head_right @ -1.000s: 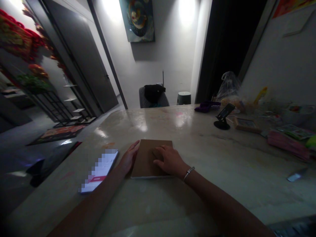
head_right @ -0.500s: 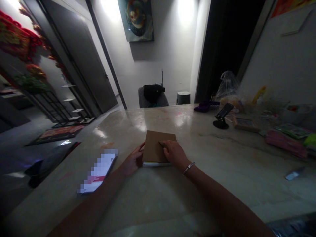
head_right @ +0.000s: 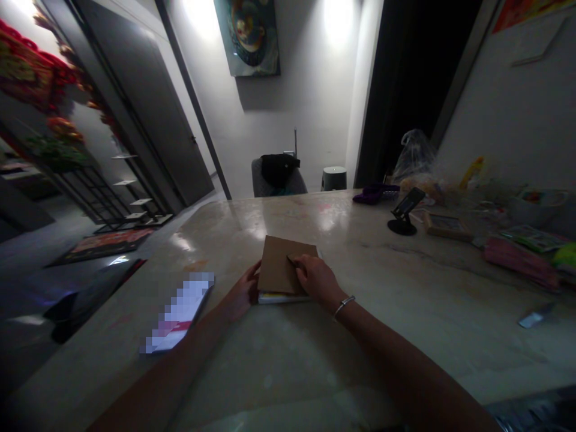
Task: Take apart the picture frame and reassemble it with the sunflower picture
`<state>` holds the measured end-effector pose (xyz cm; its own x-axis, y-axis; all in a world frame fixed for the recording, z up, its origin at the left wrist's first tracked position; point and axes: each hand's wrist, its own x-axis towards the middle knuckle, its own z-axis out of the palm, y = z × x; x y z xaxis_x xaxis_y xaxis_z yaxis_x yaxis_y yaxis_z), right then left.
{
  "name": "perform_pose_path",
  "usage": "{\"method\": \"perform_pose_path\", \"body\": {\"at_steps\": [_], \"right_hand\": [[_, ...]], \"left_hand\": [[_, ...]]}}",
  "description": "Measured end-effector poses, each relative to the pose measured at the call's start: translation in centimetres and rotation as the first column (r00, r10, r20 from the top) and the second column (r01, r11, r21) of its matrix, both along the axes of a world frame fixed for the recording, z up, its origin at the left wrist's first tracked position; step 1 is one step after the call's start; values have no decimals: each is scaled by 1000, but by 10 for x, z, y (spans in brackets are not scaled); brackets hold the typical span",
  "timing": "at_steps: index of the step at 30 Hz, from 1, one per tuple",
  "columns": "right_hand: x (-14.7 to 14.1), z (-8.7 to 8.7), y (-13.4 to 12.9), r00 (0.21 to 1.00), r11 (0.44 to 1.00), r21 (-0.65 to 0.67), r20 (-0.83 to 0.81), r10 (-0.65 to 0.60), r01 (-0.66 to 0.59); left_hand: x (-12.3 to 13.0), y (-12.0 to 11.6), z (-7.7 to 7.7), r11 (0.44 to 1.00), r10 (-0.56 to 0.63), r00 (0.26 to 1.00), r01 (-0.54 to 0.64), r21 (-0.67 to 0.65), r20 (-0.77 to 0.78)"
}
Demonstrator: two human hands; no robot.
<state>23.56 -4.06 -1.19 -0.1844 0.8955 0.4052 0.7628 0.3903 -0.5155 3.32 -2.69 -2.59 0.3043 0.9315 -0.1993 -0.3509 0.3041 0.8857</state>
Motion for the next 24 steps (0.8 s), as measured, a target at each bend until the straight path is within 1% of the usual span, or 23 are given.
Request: {"method": "perform_pose_path", "body": {"at_steps": [4, 7, 10, 12, 14, 15, 17, 19, 20, 21, 22, 24], "right_hand": [[0, -6, 2, 999, 998, 32, -19, 49, -49], [1, -9, 5, 994, 997, 45, -89, 64, -60], [3, -9, 8, 960, 999, 15, -276, 38, -35], [5, -9, 12, 899, 1000, -26, -438, 1, -14], [8, -9, 17, 807, 998, -54, -589, -38, 7], [10, -9, 19, 746, 998, -68, -663, -57, 16], [13, -11, 25, 584, 994, -107, -805, -103, 27], [16, -14, 29, 385, 986, -165, -909, -159, 17], [18, -16, 31, 297, 980, -201, -935, -194, 7], [21, -18, 33, 224, 971, -239, -946, -234, 3], [23, -20, 35, 168, 961, -278, -947, -274, 2], [28, -25, 39, 90, 937, -348, -933, -347, 13]], "left_hand": [[2, -2, 2, 1000, 14, 999, -14, 17, -30], [2, -3, 3, 999, 28, 999, -27, 20, -34], [2, -1, 3, 997, 79, 995, -78, 21, -58], [1, 1, 2, 991, 130, 988, -128, 35, -83], [-1, 3, 1, 981, 189, 977, -183, 61, -103], [-1, 3, 1, 975, 217, 969, -210, 73, -114], [-3, 4, 1, 962, 267, 954, -256, 91, -134], [-4, 3, 2, 953, 301, 942, -288, 96, -152], [-4, 3, 2, 948, 315, 935, -302, 99, -161], [-5, 4, 2, 944, 328, 929, -314, 103, -172], [-5, 4, 1, 939, 341, 923, -325, 111, -180], [-7, 6, -1, 928, 369, 910, -349, 132, -190]]}}
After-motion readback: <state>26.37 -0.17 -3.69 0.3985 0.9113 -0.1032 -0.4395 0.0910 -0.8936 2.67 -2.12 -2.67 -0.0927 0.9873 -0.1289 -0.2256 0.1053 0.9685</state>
